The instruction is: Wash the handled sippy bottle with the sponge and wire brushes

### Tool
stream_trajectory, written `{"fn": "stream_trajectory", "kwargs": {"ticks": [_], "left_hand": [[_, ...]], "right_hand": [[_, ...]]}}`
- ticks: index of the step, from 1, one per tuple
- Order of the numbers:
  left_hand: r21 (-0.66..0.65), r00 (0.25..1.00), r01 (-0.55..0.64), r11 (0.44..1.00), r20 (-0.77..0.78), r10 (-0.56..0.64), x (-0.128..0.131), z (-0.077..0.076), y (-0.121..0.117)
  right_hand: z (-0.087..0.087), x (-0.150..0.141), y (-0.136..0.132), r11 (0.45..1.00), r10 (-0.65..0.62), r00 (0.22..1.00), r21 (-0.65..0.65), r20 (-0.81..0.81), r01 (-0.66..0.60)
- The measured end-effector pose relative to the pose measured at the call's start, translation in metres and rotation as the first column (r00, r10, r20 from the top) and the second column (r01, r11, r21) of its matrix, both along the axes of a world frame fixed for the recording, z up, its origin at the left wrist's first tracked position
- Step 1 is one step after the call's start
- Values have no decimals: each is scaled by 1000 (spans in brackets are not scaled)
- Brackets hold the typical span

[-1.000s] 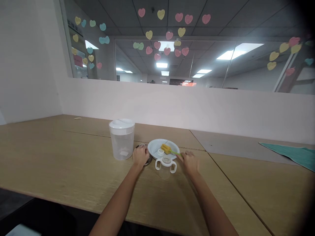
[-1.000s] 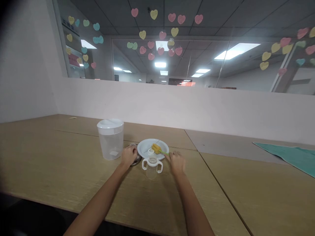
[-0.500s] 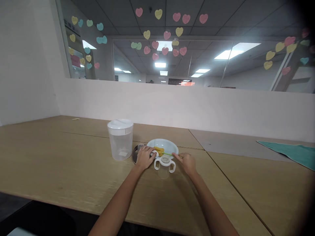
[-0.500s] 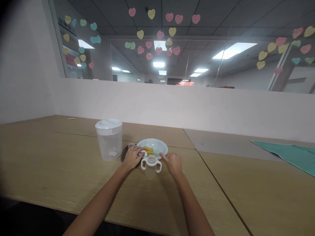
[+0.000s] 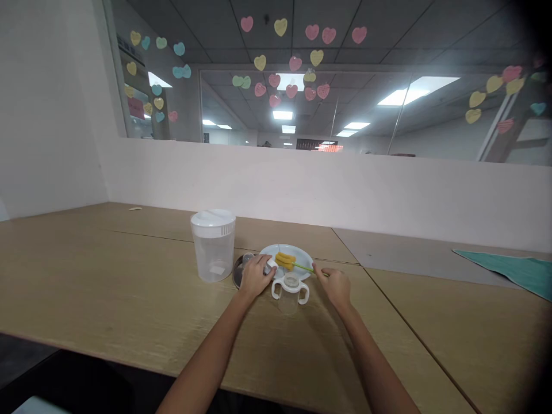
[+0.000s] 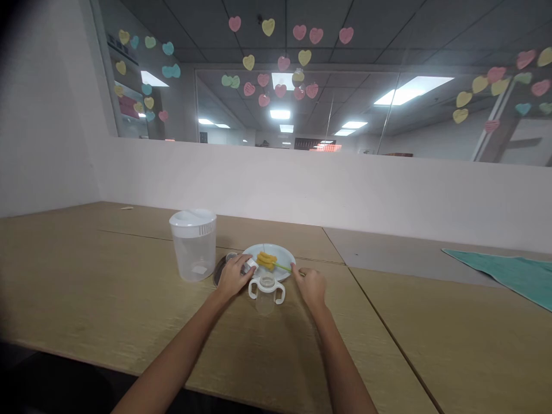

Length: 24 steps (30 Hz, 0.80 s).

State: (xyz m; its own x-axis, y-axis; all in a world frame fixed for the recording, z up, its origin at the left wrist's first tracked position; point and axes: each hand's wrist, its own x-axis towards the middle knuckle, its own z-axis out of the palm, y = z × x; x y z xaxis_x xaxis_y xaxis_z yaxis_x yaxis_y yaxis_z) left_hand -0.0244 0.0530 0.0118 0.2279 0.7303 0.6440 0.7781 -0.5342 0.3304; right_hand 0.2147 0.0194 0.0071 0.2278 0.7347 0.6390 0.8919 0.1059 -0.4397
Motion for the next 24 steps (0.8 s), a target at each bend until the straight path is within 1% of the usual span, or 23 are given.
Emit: {"fn": "stream_trajectory", "kwargs": {"ticks": [3,6,10,12,14,16,19,24], "left_hand": [[27,991,55,998,125,-58,0,0,1],[26,977,64,998,204,-68,0,-1,3],[28,973,26,999,229,-32,-1,-4,7],[52,975,15,999,220,-26,0,-4,7],[86,979,17,996,199,-34,0,-4,5],[114,986,26,993,162,-45,1,-2,3],[124,991,46,991,117,-61,2,-2,1],[140,987,85,987,123,-102,1,-6,2]], "right_hand": [[5,2,-2,999,42,986,31,-161,-37],[7,2,-2,990,136,945,64,-297,-123],[8,-1,0,958,283,864,83,-416,-273],[7,-2,1,950,304,844,74,-442,-303],[7,-2,1,961,271,859,68,-435,-268],[7,-1,0,978,209,887,71,-412,-197],[9,-1,-2,989,145,912,88,-383,-120],[11,-5,-6,992,69,937,120,-342,-29]]}}
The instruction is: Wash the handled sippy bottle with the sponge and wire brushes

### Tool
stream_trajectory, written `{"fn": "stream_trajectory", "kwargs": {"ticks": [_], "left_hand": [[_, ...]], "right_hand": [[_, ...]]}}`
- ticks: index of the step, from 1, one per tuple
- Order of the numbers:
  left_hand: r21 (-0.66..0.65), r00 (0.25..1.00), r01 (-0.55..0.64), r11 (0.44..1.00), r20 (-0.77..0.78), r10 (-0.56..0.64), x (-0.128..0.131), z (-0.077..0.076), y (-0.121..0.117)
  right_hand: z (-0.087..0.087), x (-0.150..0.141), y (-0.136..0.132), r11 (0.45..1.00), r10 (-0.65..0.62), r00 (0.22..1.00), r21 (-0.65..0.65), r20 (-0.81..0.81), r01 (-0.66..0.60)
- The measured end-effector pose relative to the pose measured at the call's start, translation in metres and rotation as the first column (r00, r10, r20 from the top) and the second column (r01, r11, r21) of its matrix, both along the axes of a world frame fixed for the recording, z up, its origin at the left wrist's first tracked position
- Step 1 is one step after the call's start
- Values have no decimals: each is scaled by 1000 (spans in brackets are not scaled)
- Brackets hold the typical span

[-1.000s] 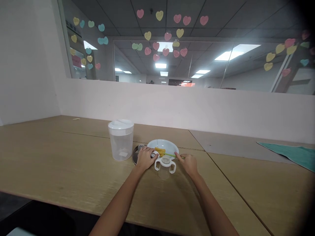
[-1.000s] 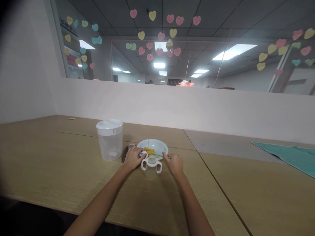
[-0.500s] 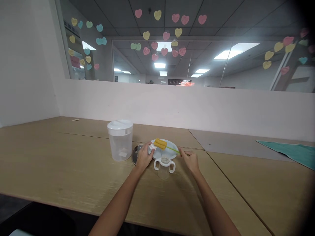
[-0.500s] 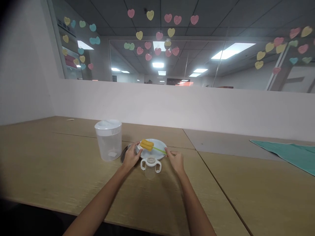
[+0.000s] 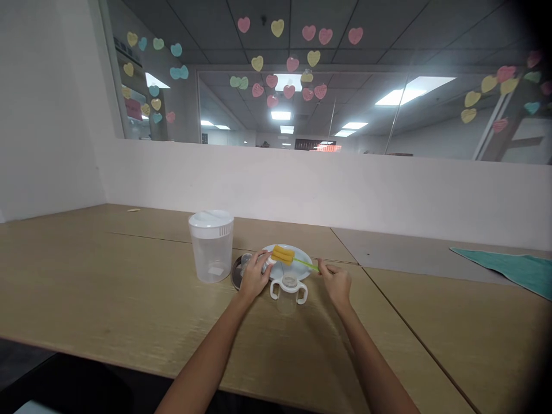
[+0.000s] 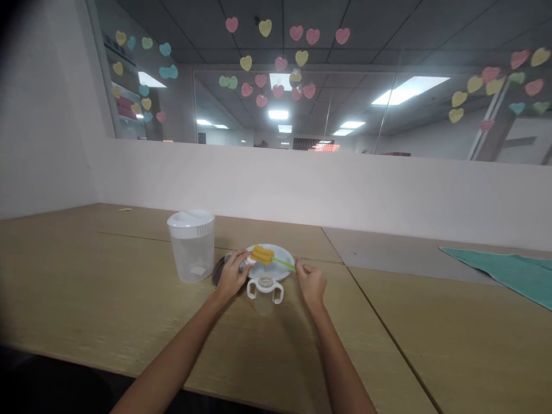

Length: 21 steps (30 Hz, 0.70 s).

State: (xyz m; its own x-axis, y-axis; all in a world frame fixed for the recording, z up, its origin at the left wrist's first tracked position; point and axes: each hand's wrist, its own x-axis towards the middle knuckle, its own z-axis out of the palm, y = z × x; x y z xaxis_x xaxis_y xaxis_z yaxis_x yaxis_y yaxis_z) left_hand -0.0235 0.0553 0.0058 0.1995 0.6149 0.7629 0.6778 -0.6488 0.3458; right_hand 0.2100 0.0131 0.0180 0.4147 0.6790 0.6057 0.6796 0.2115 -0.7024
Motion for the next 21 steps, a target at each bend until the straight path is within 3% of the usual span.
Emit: {"fn": "stream_trajectory", "kwargs": {"ticks": [7,10,15,18,21], "left_hand": [[34,1000,10,999,-5,-10,-1,2,-2],[32,1000,-5,999,7,5,0,3,-4],[0,998,-62,998,5,62,0,3,-5],[9,976,-189,982,111,187,-4,4,-3],[0,942,-295,956,170,291,-10,5,1]], "right_hand": [[0,6,-2,987,-161,984,37,82,158],[-1,6,0,996,-93,994,22,62,92],[2,3,3,987,159,973,-4,-168,-162],[2,7,7,988,139,912,-7,-385,-154],[-1,14,11,995,74,868,-24,-490,-98]]}}
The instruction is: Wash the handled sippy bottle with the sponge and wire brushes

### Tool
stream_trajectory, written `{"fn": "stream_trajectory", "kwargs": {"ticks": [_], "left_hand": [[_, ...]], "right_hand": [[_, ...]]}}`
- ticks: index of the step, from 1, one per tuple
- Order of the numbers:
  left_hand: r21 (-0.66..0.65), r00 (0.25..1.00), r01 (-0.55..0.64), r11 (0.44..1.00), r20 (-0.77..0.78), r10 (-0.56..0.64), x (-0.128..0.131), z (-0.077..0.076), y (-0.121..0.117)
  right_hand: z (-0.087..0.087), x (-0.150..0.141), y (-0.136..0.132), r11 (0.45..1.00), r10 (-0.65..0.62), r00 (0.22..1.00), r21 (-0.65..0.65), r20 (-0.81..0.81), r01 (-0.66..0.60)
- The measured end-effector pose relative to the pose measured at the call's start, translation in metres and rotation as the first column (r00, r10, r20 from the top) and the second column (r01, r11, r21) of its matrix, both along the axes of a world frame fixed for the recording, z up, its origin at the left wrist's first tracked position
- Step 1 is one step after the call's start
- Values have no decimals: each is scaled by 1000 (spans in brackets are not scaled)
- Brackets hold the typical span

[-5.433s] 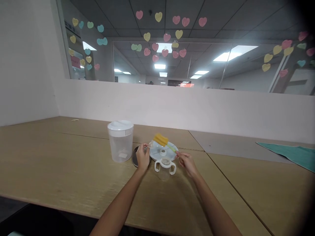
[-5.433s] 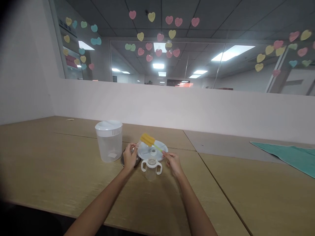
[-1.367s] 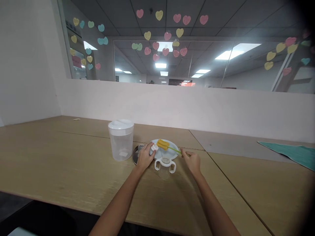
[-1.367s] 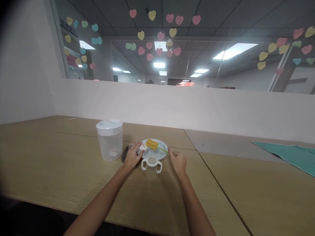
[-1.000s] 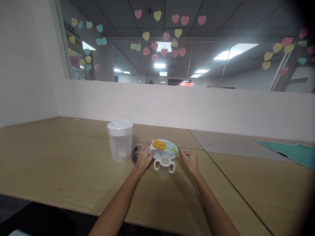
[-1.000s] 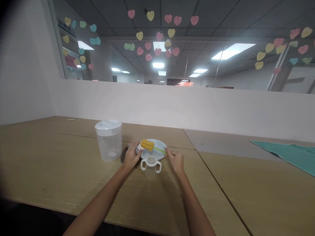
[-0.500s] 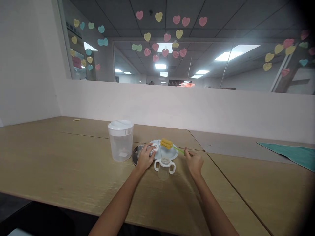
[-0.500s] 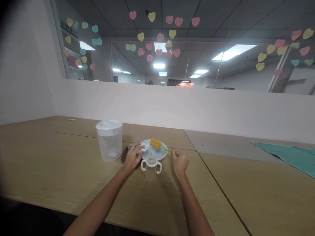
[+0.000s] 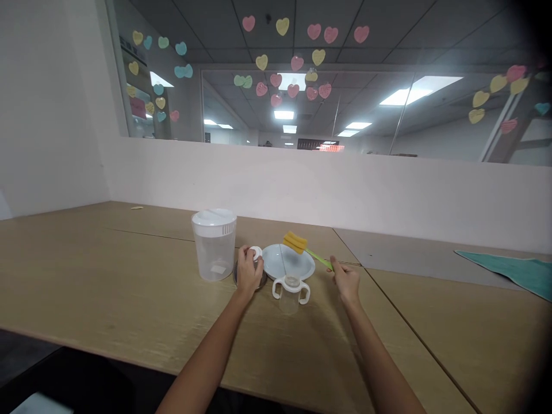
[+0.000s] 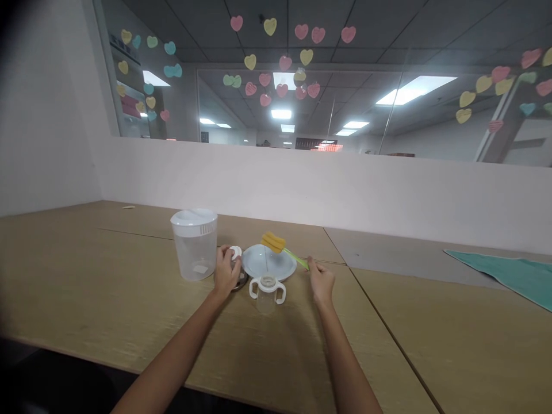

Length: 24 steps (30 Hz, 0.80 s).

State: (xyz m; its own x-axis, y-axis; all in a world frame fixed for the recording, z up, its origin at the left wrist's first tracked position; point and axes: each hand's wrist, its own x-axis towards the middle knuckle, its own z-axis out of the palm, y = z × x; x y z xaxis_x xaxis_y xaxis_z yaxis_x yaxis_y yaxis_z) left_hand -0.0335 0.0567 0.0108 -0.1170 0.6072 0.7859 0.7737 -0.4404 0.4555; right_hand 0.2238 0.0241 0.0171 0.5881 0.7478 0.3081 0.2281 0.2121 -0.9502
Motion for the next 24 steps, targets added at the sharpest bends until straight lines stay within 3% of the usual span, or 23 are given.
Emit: {"fn": "stream_trajectory", "kwargs": {"ticks": [4,9,19,24], "left_hand": [[-85,988,-138,987,-84,131,-7,0,7],[-247,940,-287,925,-259,223,-12,-5,13],[-332,940,-295,896,-266,211,-11,-17,18],[-264,958,-254,930,-204,203,-12,-8,13]], "right_hand": [[-4,4,3,1000,-20,999,-7,37,20],[-3,2,2,1000,-17,997,-19,73,19],[-1,1,-1,999,-33,985,10,169,31],[-1,1,-1,999,-37,983,11,179,35]]}}
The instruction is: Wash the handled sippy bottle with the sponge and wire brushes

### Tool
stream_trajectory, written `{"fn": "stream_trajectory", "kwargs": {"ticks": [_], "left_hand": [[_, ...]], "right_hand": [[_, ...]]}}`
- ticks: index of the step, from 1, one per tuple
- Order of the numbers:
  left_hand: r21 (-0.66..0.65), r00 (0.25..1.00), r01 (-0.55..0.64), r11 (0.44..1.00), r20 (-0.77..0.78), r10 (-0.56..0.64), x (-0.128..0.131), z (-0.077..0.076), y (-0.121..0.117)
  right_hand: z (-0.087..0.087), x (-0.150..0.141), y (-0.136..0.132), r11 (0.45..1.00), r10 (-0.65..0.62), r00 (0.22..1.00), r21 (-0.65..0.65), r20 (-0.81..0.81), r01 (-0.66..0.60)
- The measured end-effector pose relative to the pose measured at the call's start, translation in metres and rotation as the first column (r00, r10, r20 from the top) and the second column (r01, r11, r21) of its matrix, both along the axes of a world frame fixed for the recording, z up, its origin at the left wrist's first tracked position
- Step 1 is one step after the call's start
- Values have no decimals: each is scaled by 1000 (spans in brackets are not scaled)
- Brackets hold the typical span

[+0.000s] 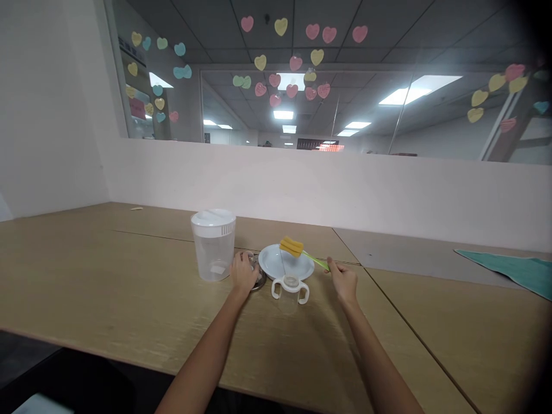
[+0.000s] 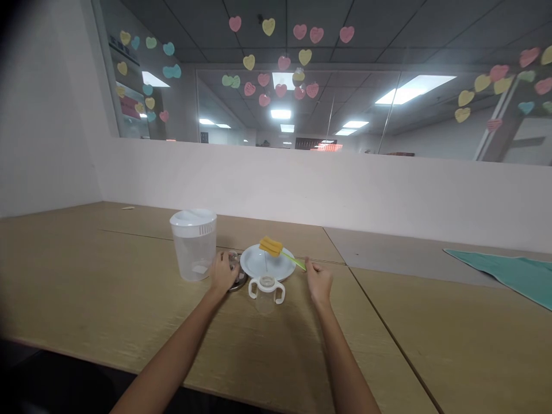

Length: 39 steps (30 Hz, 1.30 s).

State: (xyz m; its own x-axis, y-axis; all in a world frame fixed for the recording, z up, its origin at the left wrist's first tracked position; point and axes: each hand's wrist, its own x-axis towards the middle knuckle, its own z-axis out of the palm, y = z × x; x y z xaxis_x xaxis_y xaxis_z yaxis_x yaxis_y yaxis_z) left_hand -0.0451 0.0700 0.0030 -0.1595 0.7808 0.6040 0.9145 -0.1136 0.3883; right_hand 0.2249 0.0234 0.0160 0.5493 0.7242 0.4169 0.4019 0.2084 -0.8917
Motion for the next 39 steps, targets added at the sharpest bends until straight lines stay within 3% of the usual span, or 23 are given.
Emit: {"fn": "stream_trajectory", "kwargs": {"ticks": [3,5,7,8,10,16,19,23,26,30,33,39], "left_hand": [[173,979,193,966,38,-202,3,9,-9],[286,886,450,846,-23,-464,10,10,-18],[274,720,689,671,-156,-676,20,7,-27],[232,643,765,601,-212,-736,26,5,-31],[169,573,820,547,-253,-780,38,0,-38],[213,595,801,559,-194,-780,55,-3,-49],[231,580,811,538,-195,-791,59,-7,-52],[367,586,783,502,-165,-793,64,-15,-55],[490,632,681,543,-20,-775,62,-14,-52],[582,734,478,658,147,-663,51,-3,-42],[611,834,358,706,130,-536,39,6,-34],[641,923,288,711,13,-386,25,9,-23]], "right_hand": [[0,0,0,1000,-7,1000,-7,-3,7],[-1,1,0,1000,-4,1000,-8,-5,4],[-1,1,0,1000,-1,1000,-14,-7,0],[-1,1,-1,1000,-3,1000,-19,-8,3],[0,1,-1,1000,-14,1000,-28,-6,14],[0,1,-2,1000,-22,1000,5,-7,22],[1,1,-2,1000,-16,1000,-5,-18,16],[0,2,-1,1000,-23,999,-13,-29,22],[0,4,-1,1000,-17,998,-15,-60,16],[5,2,-2,1000,18,992,0,-126,-18],[7,-1,-4,995,95,976,8,-195,-96],[-1,-2,2,937,350,914,87,-207,-339]]}}
